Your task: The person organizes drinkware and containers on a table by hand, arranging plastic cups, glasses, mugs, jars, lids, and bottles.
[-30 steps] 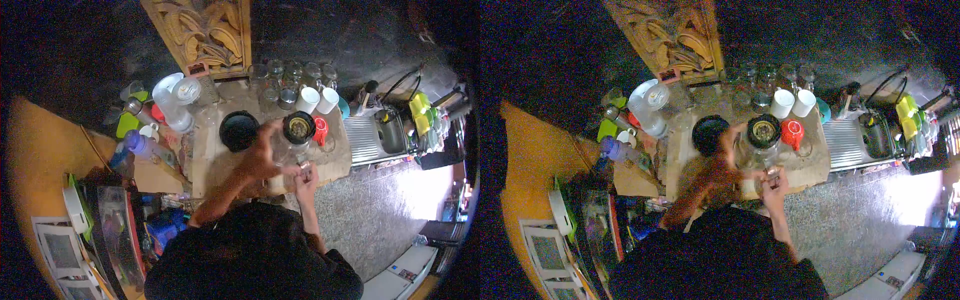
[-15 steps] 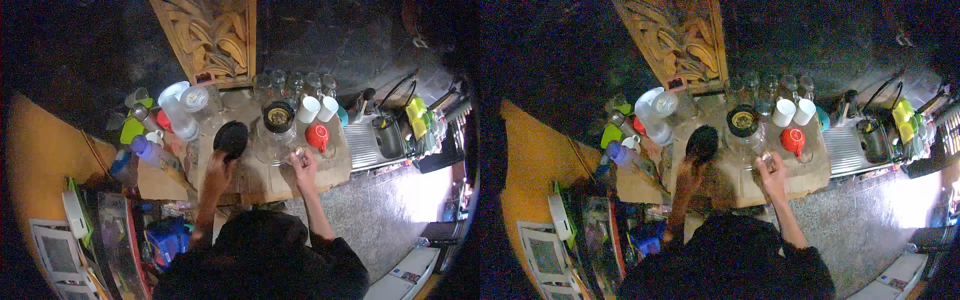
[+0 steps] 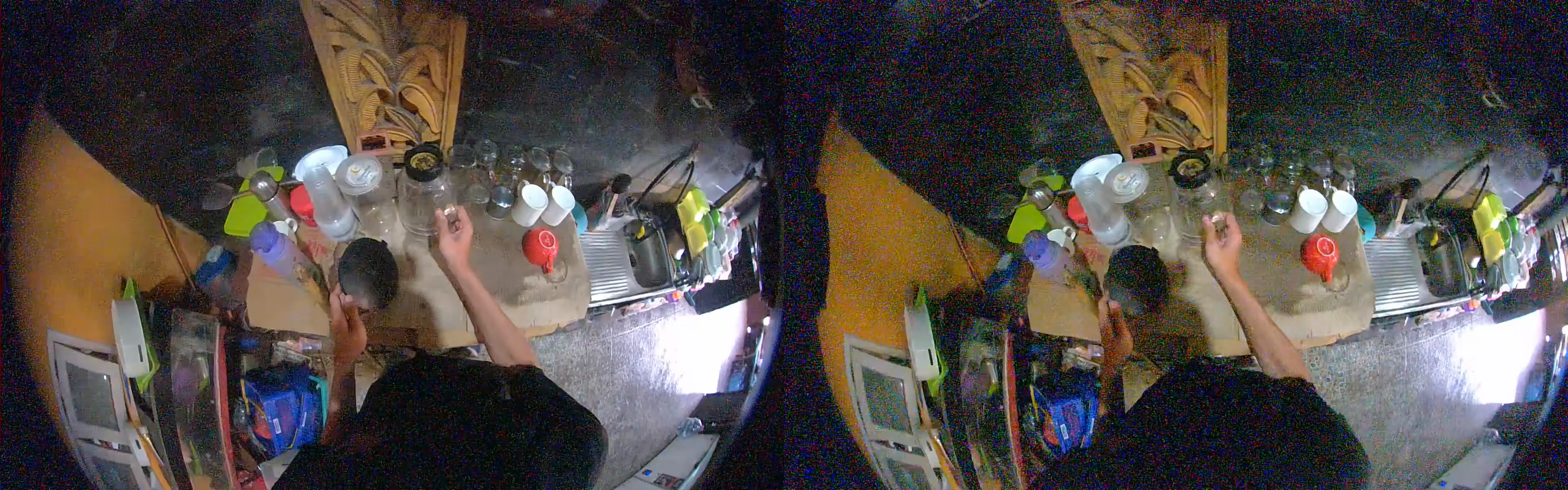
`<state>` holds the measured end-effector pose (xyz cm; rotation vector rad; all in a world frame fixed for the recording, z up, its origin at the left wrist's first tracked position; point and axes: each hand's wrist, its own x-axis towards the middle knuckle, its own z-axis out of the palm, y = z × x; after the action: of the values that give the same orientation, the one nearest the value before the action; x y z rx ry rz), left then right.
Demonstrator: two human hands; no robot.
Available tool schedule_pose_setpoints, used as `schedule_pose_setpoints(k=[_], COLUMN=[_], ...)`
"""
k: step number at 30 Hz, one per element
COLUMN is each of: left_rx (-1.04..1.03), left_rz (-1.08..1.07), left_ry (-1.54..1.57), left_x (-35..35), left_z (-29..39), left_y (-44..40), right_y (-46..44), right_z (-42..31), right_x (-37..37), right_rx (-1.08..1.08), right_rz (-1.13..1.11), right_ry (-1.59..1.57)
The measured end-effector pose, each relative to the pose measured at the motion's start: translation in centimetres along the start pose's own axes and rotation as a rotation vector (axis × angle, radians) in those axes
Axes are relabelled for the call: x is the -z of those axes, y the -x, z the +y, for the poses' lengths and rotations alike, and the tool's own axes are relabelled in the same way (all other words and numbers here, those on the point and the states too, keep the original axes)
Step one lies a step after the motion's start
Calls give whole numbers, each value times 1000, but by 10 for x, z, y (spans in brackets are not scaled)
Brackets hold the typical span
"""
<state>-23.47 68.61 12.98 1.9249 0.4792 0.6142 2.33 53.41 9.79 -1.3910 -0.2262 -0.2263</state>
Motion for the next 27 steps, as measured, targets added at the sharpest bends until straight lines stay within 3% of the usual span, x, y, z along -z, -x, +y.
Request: schedule_pose_setpoints(k=[2,6,9,11,13,14,15,17,18,20,21,23,27], left_rx=[209,145,27,156,225,303,302,-535,-544,-52,-51,368,266], left_rz=[-21,-60,7,-207,-189,-159,-174,-156,-166,-360,-365,-513,-629], left_ry=[-29,91,-105,-164,-146,-129,-132,-618,-613,-411,-407,-381,-320], left_x=[3,-6,-17,-14,-26,-30,-34,-46,-47,-52,-54,-64,-107], left_z=[-15,-36,-75,-69,-44,-37,-58,-120,-111,-58,-20,47,39], left_y=[5,8,17,6,-6,-6,-4,-5,-8,-18,-23,-37,-41], right_y=[-1,-3,5,7,5,7,11,20,27,50,62,82,93], right_z=[2,12,15,11,5,-4,-11,-21,-25,-30,-29,-28,-64], right_x=[-12,-24,-24,-21,-16,-7,-2,9,20,60,77,104,134], right_rx=[21,63,48,63,35,-135,-140,218,218,194,193,-101,-189], right_rz=[24,61,88,125,3,-61,-47,76,90,19,21,-48,-82], right_ry=[4,-85,3,41,62,110,113,369,374,596,602,459,708])
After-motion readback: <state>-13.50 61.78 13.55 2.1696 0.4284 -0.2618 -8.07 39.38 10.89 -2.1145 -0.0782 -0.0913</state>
